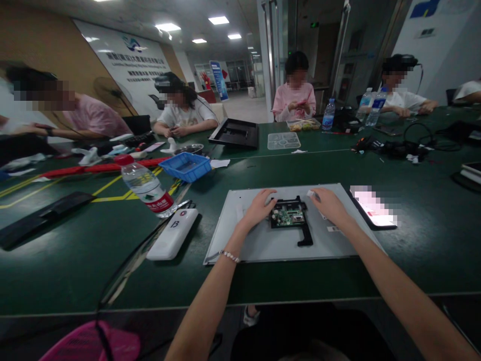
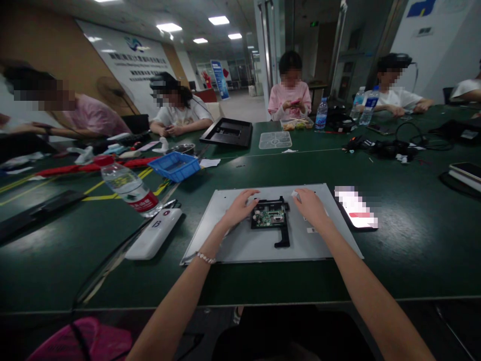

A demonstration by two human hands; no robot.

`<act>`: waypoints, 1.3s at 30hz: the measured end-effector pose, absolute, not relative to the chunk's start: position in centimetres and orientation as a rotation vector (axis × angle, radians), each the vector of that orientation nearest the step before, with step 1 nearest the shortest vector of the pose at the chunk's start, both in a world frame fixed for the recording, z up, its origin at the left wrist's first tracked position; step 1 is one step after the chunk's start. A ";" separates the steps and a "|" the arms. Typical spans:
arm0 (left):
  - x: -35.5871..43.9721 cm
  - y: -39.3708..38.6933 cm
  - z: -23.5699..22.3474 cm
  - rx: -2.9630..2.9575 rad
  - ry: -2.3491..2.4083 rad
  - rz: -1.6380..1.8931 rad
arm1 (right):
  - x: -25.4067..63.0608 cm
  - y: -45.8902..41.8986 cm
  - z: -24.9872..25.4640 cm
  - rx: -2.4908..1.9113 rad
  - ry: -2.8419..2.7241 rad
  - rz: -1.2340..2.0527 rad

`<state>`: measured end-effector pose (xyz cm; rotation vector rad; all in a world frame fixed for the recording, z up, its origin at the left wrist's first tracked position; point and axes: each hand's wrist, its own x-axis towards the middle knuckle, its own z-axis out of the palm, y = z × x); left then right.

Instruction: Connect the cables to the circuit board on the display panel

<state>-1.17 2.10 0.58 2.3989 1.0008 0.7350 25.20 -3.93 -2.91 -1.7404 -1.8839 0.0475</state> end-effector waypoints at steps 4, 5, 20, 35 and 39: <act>-2.4 1.4 1.6 2.324 0.876 0.497 | 25.1 -3.8 -2.9 -1.701 -1.885 0.020; -2.6 1.4 1.8 2.325 0.835 0.426 | 25.1 -3.8 -2.9 -1.695 -1.889 0.016; -3.6 1.3 2.1 2.281 0.746 0.199 | 24.6 -3.2 -2.2 -1.896 -1.952 -0.049; -3.6 1.5 1.6 2.339 0.753 0.279 | 20.4 -2.2 -1.3 -1.455 -2.236 -0.059; -3.6 1.4 1.6 2.331 0.774 0.245 | 20.4 -2.4 -1.2 -1.476 -2.275 -0.072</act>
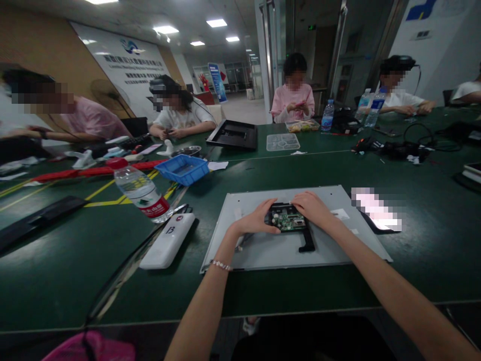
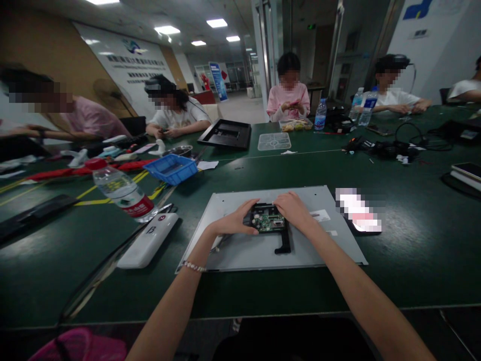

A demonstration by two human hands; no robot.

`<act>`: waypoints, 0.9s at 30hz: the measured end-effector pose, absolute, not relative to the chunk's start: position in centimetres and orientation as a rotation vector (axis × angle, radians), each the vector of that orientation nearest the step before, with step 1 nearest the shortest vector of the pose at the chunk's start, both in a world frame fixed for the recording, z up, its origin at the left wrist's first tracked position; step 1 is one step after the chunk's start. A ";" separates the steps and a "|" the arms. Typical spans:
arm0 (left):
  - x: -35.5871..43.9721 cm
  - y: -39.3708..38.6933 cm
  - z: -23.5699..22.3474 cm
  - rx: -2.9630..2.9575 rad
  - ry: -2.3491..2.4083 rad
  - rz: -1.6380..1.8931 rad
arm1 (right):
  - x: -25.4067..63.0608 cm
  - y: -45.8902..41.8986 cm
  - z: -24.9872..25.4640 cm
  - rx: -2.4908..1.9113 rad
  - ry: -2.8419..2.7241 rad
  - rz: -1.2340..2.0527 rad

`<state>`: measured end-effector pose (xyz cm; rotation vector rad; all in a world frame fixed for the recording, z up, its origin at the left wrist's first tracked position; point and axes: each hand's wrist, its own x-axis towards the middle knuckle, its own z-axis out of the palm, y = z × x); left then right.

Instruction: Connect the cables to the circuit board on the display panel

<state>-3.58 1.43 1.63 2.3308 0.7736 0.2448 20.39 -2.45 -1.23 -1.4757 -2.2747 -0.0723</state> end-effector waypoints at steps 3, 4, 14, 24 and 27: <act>-3.6 1.4 1.8 2.323 0.774 0.239 | 20.4 -2.5 -1.2 -1.483 -2.286 -0.120; -3.5 1.4 1.9 2.322 0.768 0.242 | 20.3 -2.5 -1.2 -1.485 -2.284 -0.129; -3.6 1.4 1.8 2.324 0.769 0.290 | 20.8 -2.9 -0.8 -1.448 -2.310 -0.013; -3.7 1.3 1.8 2.327 0.786 0.262 | 20.6 -3.6 -1.1 -1.450 -2.361 -0.036; -3.7 1.3 1.7 2.326 0.779 0.265 | 20.6 -3.5 -1.5 -1.474 -2.327 -0.046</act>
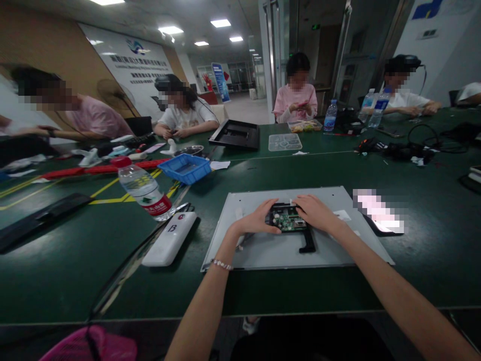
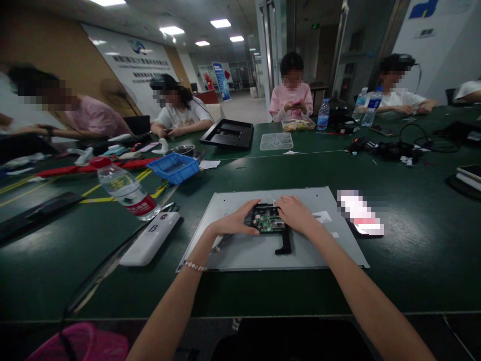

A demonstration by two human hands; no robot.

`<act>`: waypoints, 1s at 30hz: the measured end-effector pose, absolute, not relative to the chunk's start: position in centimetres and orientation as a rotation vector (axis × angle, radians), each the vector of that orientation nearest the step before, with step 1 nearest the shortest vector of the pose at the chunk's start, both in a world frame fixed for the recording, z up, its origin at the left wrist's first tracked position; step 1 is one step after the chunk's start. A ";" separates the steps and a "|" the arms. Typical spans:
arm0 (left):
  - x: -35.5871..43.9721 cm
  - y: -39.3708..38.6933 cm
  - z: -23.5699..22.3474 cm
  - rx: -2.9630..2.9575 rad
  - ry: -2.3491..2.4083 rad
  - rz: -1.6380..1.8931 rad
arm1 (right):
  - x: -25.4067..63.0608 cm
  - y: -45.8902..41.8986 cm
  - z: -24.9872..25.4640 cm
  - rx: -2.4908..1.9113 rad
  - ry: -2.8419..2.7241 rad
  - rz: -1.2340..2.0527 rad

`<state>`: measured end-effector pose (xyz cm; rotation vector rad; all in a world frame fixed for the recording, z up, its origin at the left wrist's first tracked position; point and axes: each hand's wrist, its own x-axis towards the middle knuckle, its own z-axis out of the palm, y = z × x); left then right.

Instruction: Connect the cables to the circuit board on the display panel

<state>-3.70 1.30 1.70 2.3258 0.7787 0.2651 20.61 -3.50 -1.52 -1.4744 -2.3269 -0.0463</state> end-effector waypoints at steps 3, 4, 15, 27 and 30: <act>-3.7 1.3 1.8 2.323 0.778 0.255 | 20.6 -3.4 -1.9 -1.489 -2.318 -0.057; -3.6 1.3 1.8 2.322 0.780 0.258 | 20.7 -3.3 -2.0 -1.492 -2.319 -0.060; -3.5 1.2 2.1 2.333 0.766 0.242 | 20.7 -3.3 -2.2 -1.471 -2.321 -0.031; -3.6 1.7 1.4 2.341 0.753 0.247 | 20.5 -3.2 -2.1 -1.460 -2.286 0.047; -3.6 1.7 1.4 2.338 0.748 0.225 | 20.6 -3.4 -1.4 -1.449 -2.278 0.051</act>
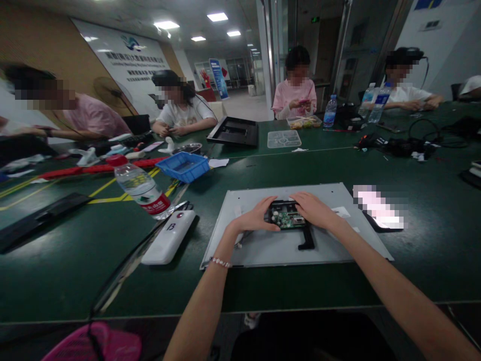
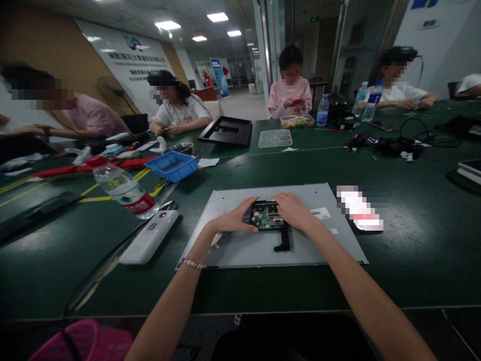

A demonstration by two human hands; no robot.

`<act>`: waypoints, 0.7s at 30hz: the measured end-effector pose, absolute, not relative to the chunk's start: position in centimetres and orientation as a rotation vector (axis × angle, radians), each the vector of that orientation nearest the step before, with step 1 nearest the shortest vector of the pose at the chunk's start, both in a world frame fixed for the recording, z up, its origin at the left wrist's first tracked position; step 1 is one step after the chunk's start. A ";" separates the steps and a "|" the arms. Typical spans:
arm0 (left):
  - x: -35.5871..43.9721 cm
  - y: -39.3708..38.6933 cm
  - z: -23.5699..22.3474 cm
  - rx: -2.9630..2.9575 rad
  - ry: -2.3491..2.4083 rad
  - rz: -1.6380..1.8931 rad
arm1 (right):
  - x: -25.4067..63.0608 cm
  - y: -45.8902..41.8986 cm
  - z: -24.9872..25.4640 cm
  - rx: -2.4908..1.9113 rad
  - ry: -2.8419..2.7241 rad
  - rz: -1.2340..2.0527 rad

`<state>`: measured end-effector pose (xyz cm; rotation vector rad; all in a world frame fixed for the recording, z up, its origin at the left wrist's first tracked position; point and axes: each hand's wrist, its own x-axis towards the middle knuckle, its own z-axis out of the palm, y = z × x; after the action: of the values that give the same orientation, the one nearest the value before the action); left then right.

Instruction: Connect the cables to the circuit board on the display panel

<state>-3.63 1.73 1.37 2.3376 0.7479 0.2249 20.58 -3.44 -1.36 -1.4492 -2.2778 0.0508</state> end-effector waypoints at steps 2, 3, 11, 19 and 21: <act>-3.6 1.7 1.5 2.328 0.743 0.219 | 21.2 -3.7 -0.6 -1.458 -2.247 0.059; -3.6 1.7 1.5 2.322 0.742 0.218 | 21.7 -3.8 -0.3 -1.476 -2.221 0.072; -3.7 1.5 1.7 2.316 0.740 0.195 | 28.6 -5.1 -0.1 -1.945 -2.024 0.444; -3.7 1.5 1.7 2.320 0.738 0.217 | 28.5 -6.0 0.5 -2.048 -1.962 0.631; -3.7 1.4 1.8 2.319 0.745 0.222 | 28.2 -6.2 0.7 -2.072 -1.933 0.649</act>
<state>-3.67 1.41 1.78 2.3194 0.7447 0.2222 28.20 -6.20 0.66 -2.0716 -1.9327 0.6490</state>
